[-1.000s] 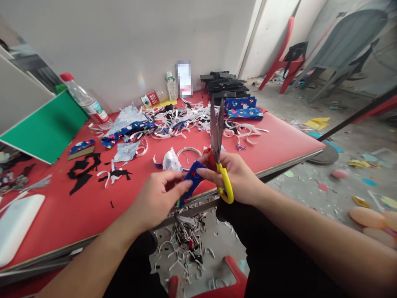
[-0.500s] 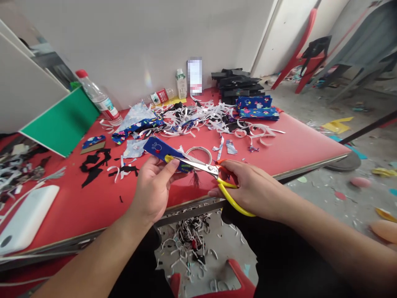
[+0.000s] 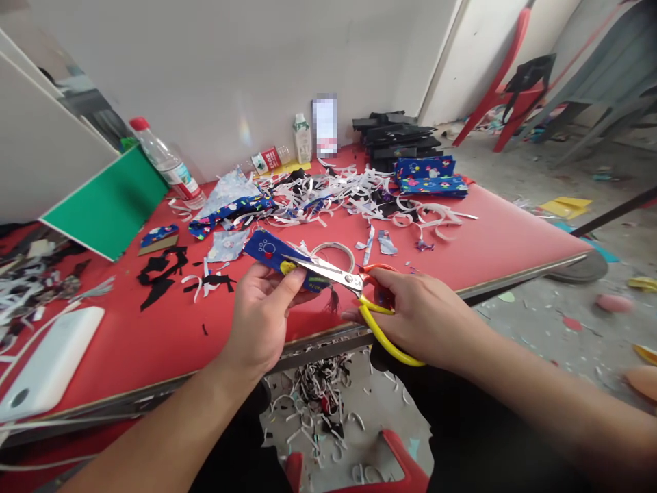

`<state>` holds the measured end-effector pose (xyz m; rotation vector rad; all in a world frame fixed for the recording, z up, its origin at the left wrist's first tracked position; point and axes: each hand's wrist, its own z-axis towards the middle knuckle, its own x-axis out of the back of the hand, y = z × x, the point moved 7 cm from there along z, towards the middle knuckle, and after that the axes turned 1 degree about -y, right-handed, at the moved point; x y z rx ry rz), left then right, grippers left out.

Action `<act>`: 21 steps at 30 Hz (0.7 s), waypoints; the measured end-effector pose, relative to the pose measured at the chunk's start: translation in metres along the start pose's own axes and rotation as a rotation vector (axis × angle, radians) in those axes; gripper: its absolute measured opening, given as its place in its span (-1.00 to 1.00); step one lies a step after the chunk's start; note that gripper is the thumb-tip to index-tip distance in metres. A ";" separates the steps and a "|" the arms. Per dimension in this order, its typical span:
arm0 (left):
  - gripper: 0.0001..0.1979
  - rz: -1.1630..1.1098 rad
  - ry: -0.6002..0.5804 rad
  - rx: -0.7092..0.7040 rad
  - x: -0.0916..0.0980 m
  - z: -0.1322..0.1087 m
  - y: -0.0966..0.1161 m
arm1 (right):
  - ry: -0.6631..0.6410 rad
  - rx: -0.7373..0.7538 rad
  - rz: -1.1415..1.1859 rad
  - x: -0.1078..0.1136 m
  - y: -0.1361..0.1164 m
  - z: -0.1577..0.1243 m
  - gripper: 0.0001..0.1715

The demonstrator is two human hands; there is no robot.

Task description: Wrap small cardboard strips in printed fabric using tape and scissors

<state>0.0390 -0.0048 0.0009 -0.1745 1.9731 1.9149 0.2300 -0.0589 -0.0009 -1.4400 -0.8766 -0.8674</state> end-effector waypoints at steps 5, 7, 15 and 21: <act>-0.73 0.024 -0.019 0.004 0.000 0.000 -0.001 | 0.016 -0.005 -0.014 0.001 0.000 0.000 -0.39; -0.72 0.005 -0.019 0.020 0.000 -0.001 -0.002 | 0.016 -0.017 -0.007 0.000 0.001 0.000 -0.34; -0.74 -0.038 -0.055 0.042 -0.003 0.002 -0.006 | 0.007 -0.035 0.057 -0.001 0.008 0.003 -0.30; -0.76 0.014 -0.063 0.041 -0.002 0.004 -0.013 | -0.024 -0.004 0.006 -0.006 0.009 0.004 -0.36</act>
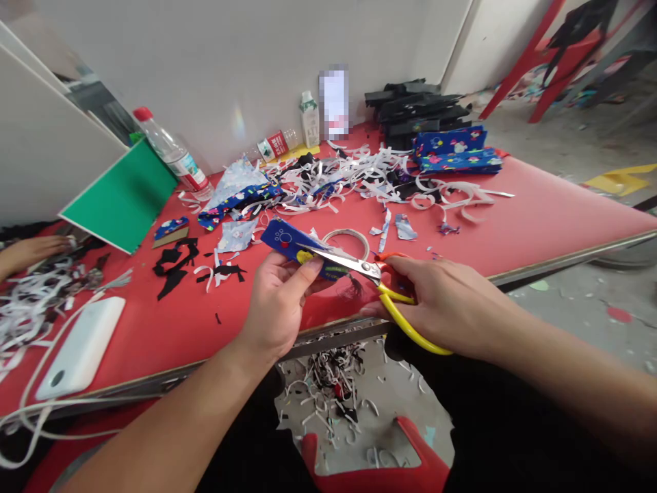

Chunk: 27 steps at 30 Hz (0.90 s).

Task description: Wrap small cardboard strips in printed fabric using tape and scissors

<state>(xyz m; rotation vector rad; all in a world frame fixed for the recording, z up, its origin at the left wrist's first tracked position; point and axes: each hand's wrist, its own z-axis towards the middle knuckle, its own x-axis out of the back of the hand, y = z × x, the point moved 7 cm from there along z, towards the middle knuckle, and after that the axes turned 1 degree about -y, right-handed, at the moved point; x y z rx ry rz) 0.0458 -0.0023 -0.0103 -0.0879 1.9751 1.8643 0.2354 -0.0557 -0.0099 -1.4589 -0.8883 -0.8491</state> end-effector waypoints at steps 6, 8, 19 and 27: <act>-0.78 -0.005 -0.012 0.032 -0.004 -0.002 -0.006 | 0.016 0.036 0.035 -0.002 -0.004 -0.001 -0.41; -0.77 0.001 -0.005 0.035 -0.005 -0.002 -0.007 | 0.016 0.031 0.030 -0.003 -0.004 -0.001 -0.42; -0.80 -0.028 -0.028 0.015 -0.008 -0.002 -0.012 | 0.028 -0.047 -0.044 0.000 0.000 -0.001 -0.43; -0.82 -0.030 -0.022 0.020 -0.004 -0.003 -0.017 | 0.013 -0.034 0.028 -0.004 0.003 0.001 -0.34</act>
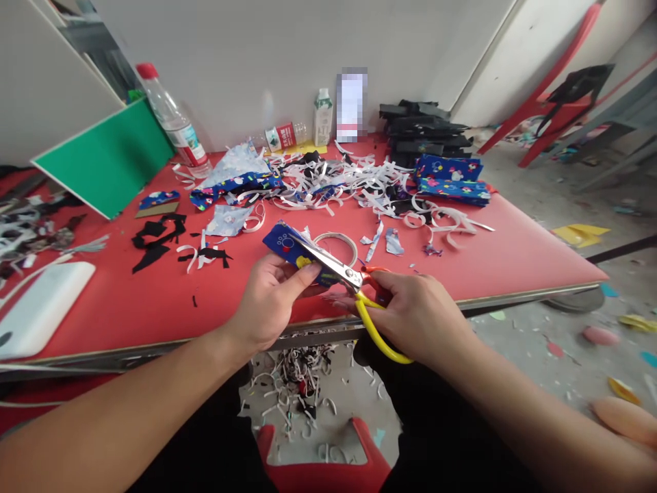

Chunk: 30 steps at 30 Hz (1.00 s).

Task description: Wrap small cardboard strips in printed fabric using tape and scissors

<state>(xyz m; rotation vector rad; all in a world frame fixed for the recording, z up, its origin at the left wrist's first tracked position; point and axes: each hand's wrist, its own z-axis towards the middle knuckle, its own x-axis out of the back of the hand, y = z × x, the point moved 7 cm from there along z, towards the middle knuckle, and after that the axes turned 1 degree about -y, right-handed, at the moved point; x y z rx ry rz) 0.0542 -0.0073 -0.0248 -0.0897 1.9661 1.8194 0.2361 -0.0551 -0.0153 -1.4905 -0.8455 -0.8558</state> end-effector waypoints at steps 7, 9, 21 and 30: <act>-0.83 -0.030 -0.024 0.009 -0.005 0.001 -0.002 | 0.011 -0.036 0.022 0.001 0.006 0.001 -0.27; -0.83 -0.027 -0.026 0.013 -0.005 0.001 -0.002 | -0.010 -0.032 0.001 0.001 0.004 0.001 -0.32; -0.92 0.019 -0.081 -0.044 -0.003 0.002 -0.007 | 0.000 -0.031 -0.028 0.000 0.002 0.000 -0.37; -0.81 -0.100 -0.052 0.064 -0.007 0.002 -0.004 | 0.116 -0.125 0.541 0.000 0.020 0.005 -0.26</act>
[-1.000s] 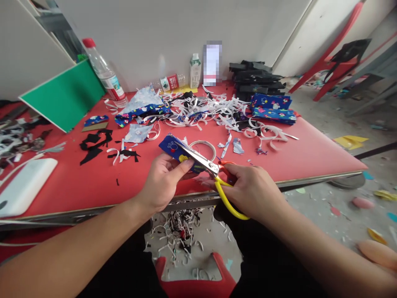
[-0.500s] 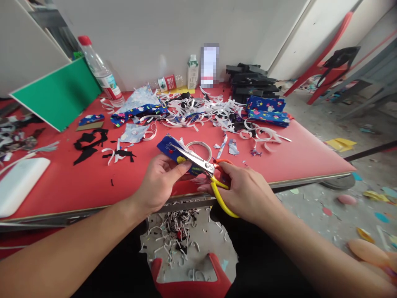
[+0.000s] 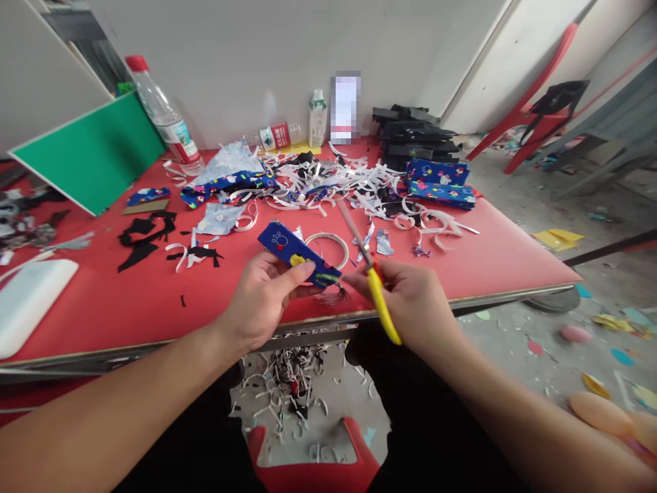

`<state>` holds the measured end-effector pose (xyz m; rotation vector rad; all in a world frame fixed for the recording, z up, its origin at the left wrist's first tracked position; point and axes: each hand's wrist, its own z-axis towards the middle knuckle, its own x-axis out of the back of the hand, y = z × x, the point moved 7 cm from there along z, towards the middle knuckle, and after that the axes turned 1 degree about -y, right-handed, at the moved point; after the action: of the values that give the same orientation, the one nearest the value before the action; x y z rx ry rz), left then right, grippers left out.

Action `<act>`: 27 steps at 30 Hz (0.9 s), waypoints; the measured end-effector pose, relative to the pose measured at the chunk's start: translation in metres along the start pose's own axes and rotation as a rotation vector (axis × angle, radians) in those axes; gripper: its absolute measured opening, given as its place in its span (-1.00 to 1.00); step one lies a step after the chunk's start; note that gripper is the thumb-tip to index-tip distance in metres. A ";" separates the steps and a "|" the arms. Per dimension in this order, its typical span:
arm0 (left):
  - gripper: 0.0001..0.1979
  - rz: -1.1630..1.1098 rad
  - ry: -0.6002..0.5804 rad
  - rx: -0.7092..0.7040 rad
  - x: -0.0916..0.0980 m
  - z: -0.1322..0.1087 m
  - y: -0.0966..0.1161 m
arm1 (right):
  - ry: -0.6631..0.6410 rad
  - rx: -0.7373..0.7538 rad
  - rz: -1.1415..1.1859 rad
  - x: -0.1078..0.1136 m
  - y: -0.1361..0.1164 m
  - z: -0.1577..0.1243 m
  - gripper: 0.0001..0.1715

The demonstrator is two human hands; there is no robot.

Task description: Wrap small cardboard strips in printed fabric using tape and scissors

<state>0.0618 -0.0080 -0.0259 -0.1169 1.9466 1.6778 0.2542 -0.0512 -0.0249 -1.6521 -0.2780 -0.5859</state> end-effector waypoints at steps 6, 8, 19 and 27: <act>-0.82 0.034 0.039 0.022 0.001 -0.002 0.003 | -0.115 -0.009 0.541 -0.009 -0.007 0.004 -0.45; -0.85 0.037 -0.007 0.043 -0.004 -0.002 0.002 | -0.137 0.021 0.595 -0.012 -0.011 0.003 -0.49; -0.78 0.239 -0.099 0.178 0.000 -0.002 0.002 | -0.026 0.092 0.609 0.002 -0.007 0.007 -0.69; -0.90 0.612 -0.133 0.233 -0.007 -0.006 -0.005 | 0.209 0.171 0.601 0.020 -0.012 0.001 -0.58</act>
<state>0.0676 -0.0164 -0.0269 0.7258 2.1870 1.7305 0.2652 -0.0510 -0.0041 -1.3999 0.3099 -0.2621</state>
